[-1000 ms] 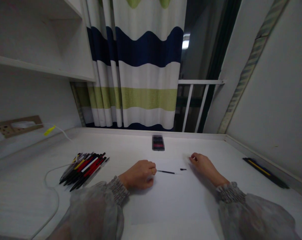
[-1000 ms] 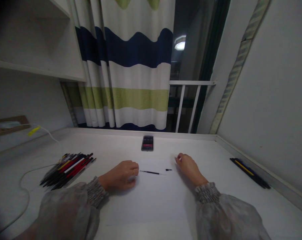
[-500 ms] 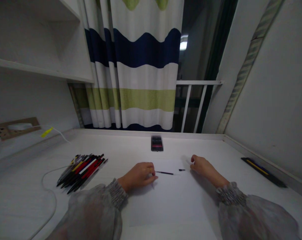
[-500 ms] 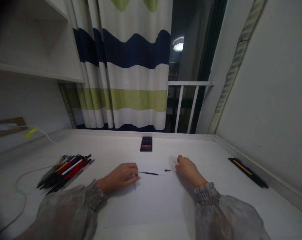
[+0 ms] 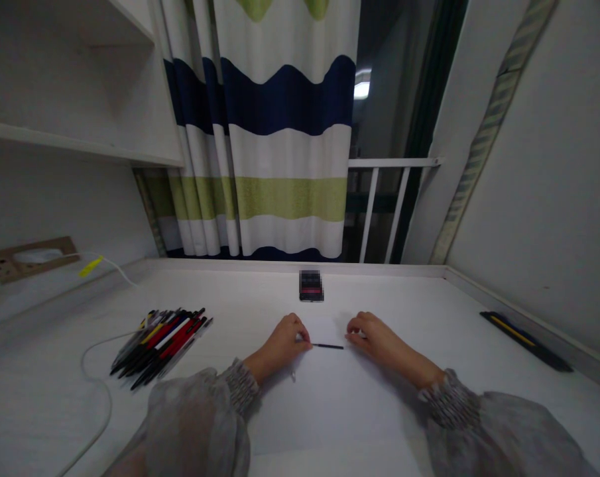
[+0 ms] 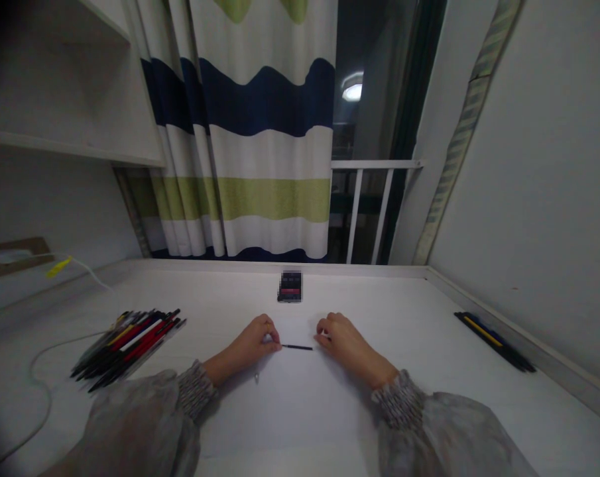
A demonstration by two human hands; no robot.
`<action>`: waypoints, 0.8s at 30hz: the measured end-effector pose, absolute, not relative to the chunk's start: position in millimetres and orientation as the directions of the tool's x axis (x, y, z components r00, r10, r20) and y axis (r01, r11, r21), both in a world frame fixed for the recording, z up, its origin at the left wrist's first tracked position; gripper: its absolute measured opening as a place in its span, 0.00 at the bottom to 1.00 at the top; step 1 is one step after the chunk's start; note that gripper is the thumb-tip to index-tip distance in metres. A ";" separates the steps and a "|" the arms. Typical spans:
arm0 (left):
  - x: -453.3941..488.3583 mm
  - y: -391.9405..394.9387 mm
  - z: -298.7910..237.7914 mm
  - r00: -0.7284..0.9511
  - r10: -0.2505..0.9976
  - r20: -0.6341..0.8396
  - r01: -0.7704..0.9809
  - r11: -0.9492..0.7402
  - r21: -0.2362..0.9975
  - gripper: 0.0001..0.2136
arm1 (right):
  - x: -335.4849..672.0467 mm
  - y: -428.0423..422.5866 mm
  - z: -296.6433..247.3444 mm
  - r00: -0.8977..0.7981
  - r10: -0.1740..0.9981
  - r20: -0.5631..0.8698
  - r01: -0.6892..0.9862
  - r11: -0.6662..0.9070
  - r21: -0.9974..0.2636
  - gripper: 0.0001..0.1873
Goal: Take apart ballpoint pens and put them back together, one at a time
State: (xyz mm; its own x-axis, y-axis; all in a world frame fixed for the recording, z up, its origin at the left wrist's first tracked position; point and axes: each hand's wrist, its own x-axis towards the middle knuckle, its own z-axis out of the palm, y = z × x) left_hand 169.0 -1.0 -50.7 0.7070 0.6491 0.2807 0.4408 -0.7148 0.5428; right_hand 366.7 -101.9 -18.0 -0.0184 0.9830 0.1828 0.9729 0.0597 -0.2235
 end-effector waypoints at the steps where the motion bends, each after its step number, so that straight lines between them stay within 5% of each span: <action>1: 169.3 -2.0 -49.9 0.708 0.649 0.278 0.439 -0.713 0.547 0.02 | 360.2 -102.1 -20.8 -0.059 0.980 0.188 0.966 0.104 -0.238 0.10; 8: 170.1 -7.7 -46.7 0.712 0.615 0.339 0.413 -0.757 0.506 0.02 | 339.3 -107.9 -27.0 -0.122 0.979 0.163 0.963 0.157 -0.220 0.08; 14: 165.7 -4.5 -44.4 0.706 0.610 0.359 0.500 -0.789 0.356 0.02 | 343.2 -110.9 -17.2 -0.043 0.998 0.037 0.991 0.048 -0.125 0.10; 19: 167.1 -11.7 -41.2 0.753 0.590 0.291 0.521 -0.805 0.286 0.05 | 342.1 -110.6 -21.0 0.102 0.995 -0.017 0.949 -0.103 -0.297 0.09; 24: 171.7 -26.4 -37.9 0.788 0.555 0.268 0.498 -0.830 0.252 0.05 | 325.5 -111.4 -33.3 0.051 0.998 0.042 0.904 -0.028 -0.427 0.13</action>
State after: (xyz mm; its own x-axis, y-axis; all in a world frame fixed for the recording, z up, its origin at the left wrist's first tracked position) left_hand 171.7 -26.4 -37.9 0.7877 0.5545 0.2684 0.4983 -0.8297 0.2515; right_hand 325.5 -111.4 -33.3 0.0506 0.9978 0.0420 0.9037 -0.0278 -0.4273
